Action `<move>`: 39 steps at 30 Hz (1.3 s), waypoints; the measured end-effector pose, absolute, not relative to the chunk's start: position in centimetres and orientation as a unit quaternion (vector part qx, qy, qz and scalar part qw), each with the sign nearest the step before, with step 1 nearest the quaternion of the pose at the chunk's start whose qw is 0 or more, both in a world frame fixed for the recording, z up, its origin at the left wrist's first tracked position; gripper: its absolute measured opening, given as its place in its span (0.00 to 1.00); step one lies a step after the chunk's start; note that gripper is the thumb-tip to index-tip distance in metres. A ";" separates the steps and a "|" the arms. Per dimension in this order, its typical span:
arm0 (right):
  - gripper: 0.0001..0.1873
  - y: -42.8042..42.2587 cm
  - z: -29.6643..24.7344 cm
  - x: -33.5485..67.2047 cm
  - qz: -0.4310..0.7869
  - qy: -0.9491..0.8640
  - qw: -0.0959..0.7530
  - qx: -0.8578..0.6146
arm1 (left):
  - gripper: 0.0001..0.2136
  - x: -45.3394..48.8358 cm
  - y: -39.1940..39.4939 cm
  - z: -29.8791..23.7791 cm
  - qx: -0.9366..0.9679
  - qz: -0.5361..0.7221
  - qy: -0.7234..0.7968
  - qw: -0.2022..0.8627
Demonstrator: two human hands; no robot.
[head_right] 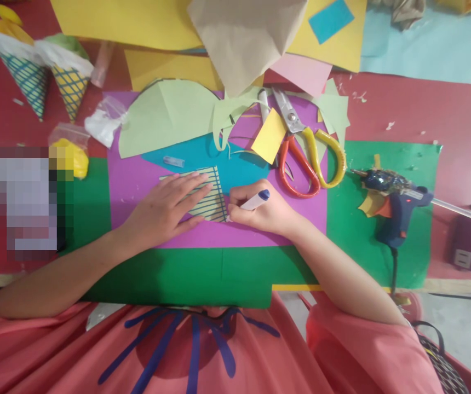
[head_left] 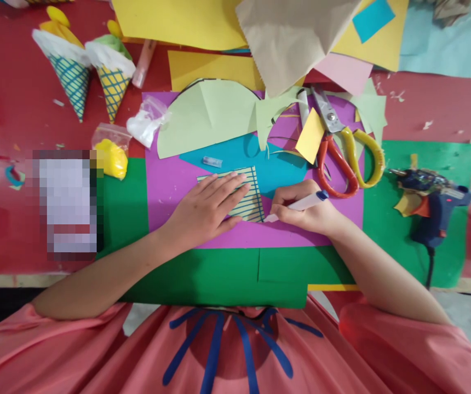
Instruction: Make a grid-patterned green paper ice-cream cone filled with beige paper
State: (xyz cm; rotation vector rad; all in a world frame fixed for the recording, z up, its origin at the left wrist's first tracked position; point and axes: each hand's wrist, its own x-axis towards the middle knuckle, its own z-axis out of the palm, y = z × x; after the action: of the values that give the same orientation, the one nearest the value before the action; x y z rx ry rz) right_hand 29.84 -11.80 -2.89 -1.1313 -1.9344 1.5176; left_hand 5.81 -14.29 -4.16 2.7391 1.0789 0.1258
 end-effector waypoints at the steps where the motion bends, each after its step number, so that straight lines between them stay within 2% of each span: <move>1: 0.13 -11.7 -2.9 29.9 0.551 -0.695 0.217 -0.409 | 0.24 5.8 -14.3 -4.1 0.925 0.040 0.365 0.097; 4: 0.11 -11.5 -2.9 30.2 0.586 -0.657 0.230 -0.415 | 0.24 5.8 -14.3 -4.0 0.925 0.035 0.365 0.097; 8: 0.09 -11.1 -3.3 30.5 0.652 -0.541 0.297 -0.441 | 0.24 5.8 -14.2 -4.1 0.926 0.043 0.361 0.099; 14: 0.08 -11.5 -4.2 29.8 0.586 -0.516 0.411 -0.471 | 0.22 5.7 -14.5 -4.5 0.941 0.092 0.293 0.140; 21: 0.11 -11.9 -4.4 29.7 0.477 -0.598 0.386 -0.516 | 0.22 5.9 -15.0 -4.4 0.946 0.084 0.281 0.141; 39: 0.11 -11.6 -4.4 29.8 0.451 -0.626 0.359 -0.525 | 0.21 6.0 -15.0 -4.2 0.947 0.067 0.284 0.134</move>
State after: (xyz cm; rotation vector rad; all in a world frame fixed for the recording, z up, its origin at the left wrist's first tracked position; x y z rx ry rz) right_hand 29.82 -11.56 -4.41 -1.3546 -1.6148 1.1637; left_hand 5.96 -15.02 -4.24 2.7460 0.8236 0.1932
